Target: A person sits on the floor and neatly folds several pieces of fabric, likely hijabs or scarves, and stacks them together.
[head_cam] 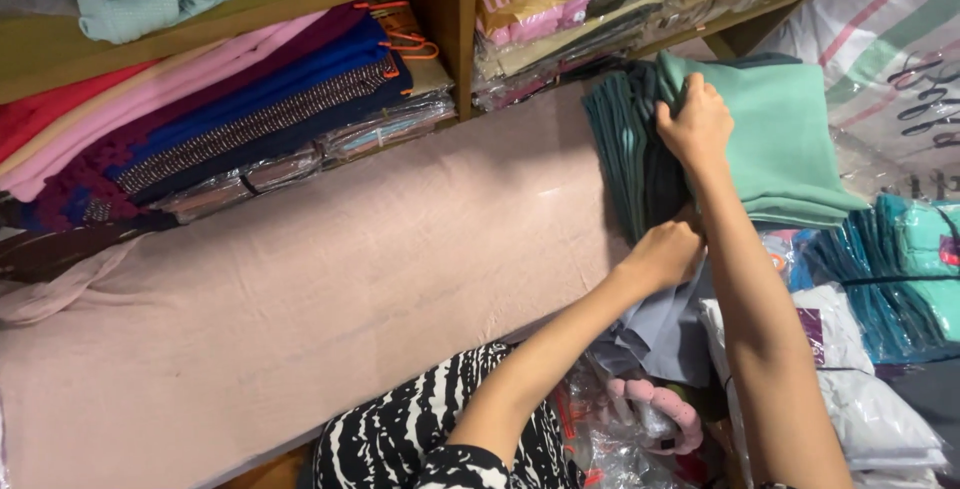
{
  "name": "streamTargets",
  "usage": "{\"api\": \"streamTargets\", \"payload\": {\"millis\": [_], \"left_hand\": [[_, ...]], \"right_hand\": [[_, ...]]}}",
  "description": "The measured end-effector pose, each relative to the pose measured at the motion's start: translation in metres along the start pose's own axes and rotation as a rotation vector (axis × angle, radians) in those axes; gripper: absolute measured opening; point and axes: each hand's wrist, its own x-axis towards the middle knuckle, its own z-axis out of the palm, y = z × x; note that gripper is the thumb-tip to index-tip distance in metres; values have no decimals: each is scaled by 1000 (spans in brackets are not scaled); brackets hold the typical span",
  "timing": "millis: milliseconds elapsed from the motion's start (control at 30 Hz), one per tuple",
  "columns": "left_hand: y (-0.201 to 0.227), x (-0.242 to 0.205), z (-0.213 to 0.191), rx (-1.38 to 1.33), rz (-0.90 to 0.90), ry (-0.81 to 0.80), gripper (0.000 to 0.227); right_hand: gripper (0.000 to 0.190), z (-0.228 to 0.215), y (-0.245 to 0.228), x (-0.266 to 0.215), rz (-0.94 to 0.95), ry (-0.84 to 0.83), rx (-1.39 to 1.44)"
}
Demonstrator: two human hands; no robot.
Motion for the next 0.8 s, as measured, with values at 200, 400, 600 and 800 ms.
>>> {"api": "streamTargets", "payload": {"millis": [200,400,600,800], "left_hand": [[-1,-9,-6,-71,-43,-6,11],[11,-28,-47,-40,-14,205,35],[-12,-61,-10,-323,-65,662,31],[-16,-63,-8,-621,-343,618,25]], "right_hand": [[34,-9,-24,-6,-30,100,-46],[41,12,-24,11,7,71,-77],[19,23,-10,17,243,220,253],[17,7,-8,19,69,250,383]]}}
